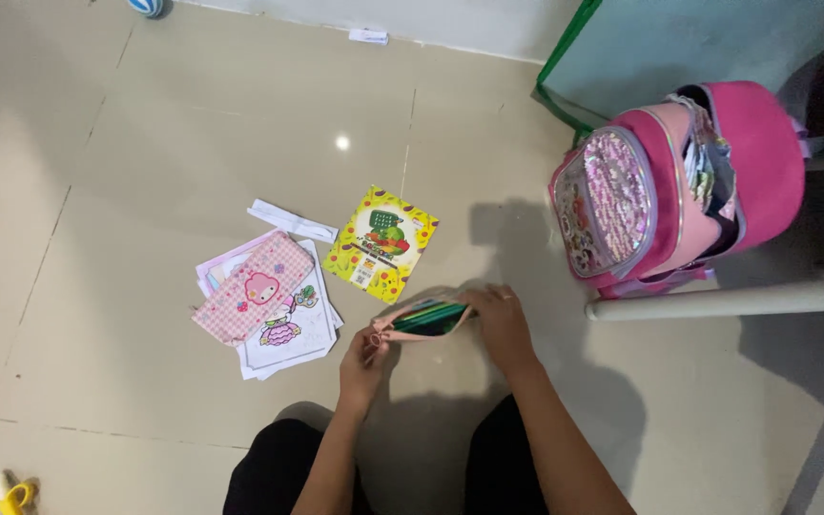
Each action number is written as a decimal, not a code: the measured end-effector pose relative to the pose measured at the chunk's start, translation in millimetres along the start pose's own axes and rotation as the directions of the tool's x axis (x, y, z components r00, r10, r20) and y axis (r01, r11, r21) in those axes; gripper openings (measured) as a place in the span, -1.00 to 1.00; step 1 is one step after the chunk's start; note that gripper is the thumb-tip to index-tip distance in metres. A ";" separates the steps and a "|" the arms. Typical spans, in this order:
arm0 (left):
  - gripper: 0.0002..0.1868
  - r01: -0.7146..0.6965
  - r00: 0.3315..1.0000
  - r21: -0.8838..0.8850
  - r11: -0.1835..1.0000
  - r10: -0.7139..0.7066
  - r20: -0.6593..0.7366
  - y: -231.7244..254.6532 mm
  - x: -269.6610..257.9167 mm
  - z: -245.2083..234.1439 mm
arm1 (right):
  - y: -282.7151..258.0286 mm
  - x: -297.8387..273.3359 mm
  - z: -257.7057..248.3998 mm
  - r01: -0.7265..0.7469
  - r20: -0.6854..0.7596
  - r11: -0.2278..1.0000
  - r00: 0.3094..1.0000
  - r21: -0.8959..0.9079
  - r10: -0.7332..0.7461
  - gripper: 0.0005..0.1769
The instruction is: The person picks up colored pencils from the floor, puts them into a pencil case, and then places the pencil case and several notebooks into a backpack.
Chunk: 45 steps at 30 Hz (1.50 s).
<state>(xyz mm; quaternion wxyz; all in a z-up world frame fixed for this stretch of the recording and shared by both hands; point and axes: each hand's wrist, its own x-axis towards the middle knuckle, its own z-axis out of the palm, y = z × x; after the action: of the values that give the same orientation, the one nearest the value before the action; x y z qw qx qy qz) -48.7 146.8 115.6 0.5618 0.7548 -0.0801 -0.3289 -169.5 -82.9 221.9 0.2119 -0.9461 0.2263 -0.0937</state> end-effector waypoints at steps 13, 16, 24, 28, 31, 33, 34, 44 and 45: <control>-0.78 0.330 0.943 -0.340 0.881 -0.296 0.150 7.0 -0.4 -26.7 | -129.1 -8.7 35.8 0.028 0.015 0.993 0.999 0.114 -0.030 -0.50; -0.79 0.310 0.950 -0.404 0.861 -0.258 0.179 -37.1 9.2 -31.7 | -131.2 -18.1 51.7 0.138 0.023 0.981 0.990 0.135 -0.142 -0.54; -0.64 0.477 0.875 -0.508 0.717 -0.330 0.355 -0.8 -6.5 -49.6 | -128.4 -35.0 52.8 0.174 -0.064 0.956 0.985 0.235 -0.163 -0.71; -0.57 0.528 0.848 -0.563 0.636 -0.350 0.399 12.9 -11.6 -55.4 | -140.1 -32.5 29.6 0.292 -0.162 0.905 0.954 0.308 -0.253 -0.51; -0.56 0.455 0.890 -0.520 0.723 -0.345 0.299 9.5 -9.1 -50.5 | -123.3 -46.2 62.0 0.175 -0.119 0.944 0.982 0.278 -0.147 -0.74; -0.57 0.445 0.894 -0.512 0.735 -0.331 0.302 16.7 -10.3 -46.8 | -118.7 -47.4 65.3 0.141 -0.083 0.958 0.989 0.250 -0.124 -0.78; -0.58 0.433 0.899 -0.505 0.747 -0.317 0.302 20.3 -11.5 -45.6 | -116.9 -48.4 67.0 0.109 -0.046 0.969 0.994 0.222 -0.101 -0.81; -0.70 0.499 0.866 -0.573 0.650 -0.386 0.317 -4.8 2.5 -41.6 | -124.7 -56.3 71.3 0.275 -0.216 0.961 0.939 0.006 -0.267 -0.71; -0.72 0.515 0.857 -0.572 0.638 -0.399 0.325 8.9 -1.4 -42.6 | -122.2 -57.1 73.9 0.243 -0.173 0.968 0.958 0.066 -0.229 -0.70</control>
<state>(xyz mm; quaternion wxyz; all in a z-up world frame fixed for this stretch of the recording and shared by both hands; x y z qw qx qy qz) -22.6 178.2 130.7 0.6738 0.4809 0.1841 -0.5300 -152.1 69.1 205.5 0.2208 -0.9454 0.1241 -0.2053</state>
